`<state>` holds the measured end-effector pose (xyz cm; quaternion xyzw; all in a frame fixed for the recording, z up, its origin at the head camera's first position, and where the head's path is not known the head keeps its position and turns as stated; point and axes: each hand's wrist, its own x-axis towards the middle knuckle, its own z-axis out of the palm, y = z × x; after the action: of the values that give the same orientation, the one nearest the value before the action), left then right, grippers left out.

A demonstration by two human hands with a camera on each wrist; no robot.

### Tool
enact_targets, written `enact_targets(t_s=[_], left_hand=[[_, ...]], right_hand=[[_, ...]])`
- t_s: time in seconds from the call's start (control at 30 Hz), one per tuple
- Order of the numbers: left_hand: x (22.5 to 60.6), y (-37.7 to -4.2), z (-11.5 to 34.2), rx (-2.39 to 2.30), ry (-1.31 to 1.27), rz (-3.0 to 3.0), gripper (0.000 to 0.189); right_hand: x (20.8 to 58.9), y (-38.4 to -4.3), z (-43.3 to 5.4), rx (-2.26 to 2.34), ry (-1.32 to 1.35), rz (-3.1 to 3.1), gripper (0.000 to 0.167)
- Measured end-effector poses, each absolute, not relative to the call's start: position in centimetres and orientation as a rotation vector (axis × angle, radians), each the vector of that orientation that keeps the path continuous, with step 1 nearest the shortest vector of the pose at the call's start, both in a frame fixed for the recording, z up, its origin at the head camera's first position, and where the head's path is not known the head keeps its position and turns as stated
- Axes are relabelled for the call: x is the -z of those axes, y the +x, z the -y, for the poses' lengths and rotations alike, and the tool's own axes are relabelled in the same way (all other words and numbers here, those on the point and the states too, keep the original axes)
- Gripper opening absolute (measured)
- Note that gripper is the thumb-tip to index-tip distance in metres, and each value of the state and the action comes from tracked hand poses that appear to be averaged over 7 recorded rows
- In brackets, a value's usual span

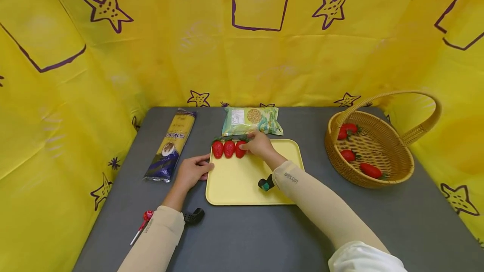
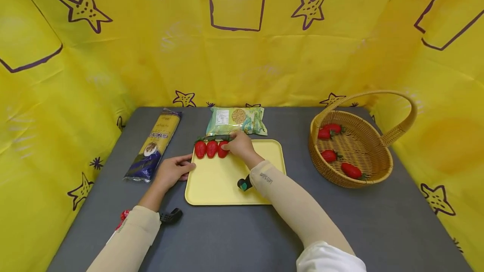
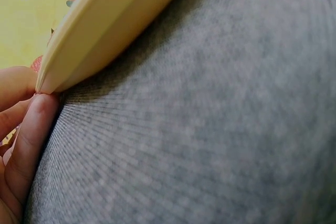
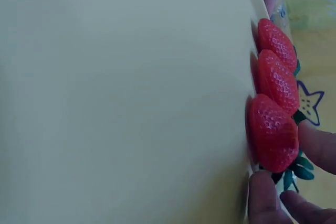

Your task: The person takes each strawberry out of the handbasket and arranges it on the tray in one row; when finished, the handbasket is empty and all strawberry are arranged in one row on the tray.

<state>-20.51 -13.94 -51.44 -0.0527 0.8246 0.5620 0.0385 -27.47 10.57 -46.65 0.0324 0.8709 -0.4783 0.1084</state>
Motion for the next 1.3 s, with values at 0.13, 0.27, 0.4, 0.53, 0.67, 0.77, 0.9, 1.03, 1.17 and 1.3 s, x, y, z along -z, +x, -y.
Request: enact_targets(t_s=[0.13,0.27,0.4,0.53,0.67,0.77,0.9,1.03,1.17,1.3], left_hand=[[51.6,-20.0,14.4,-1.717,-0.216,-2.532,0.047],[51.8,-19.8,14.7,-1.707,-0.222,-2.53,0.048],[51.7,-19.9,14.5,-1.713,-0.215,-2.524,0.049],[51.5,-20.1,14.3,-1.711,-0.207,-2.523,0.049],[51.4,-20.3,14.0,-1.701,-0.195,-2.525,0.049],[51.3,-20.3,13.8,-1.696,-0.184,-2.522,0.049],[51.2,-20.3,13.9,-1.7,-0.179,-2.522,0.049],[51.1,-20.1,14.0,-1.7,-0.179,-2.522,0.05],[51.0,-20.0,14.1,-1.7,-0.176,-2.521,0.049],[51.0,-20.0,13.8,-1.703,-0.173,-2.515,0.049]], right_hand=[[46.0,-26.8,-11.1,1.35,0.023,-2.565,0.067],[43.8,-25.3,-13.5,1.196,-0.144,-2.581,0.065],[40.2,-23.2,-18.2,1.087,-0.399,-2.452,0.054],[36.6,-21.3,-24.5,1.024,-0.635,-2.195,0.046],[34.4,-20.4,-31.7,1.06,-0.727,-1.99,0.036],[34.2,-20.8,-37.3,1.201,-0.694,-1.886,0.033],[35.4,-22.6,-43.3,1.526,-0.542,-1.779,0.033],[37.9,-24.9,-46.7,1.984,-0.041,-1.597,0.03],[40.3,-26.3,-47.6,2.278,0.587,-1.374,0.012],[41.8,-27.0,-47.5,2.23,0.848,-1.362,0.021]])
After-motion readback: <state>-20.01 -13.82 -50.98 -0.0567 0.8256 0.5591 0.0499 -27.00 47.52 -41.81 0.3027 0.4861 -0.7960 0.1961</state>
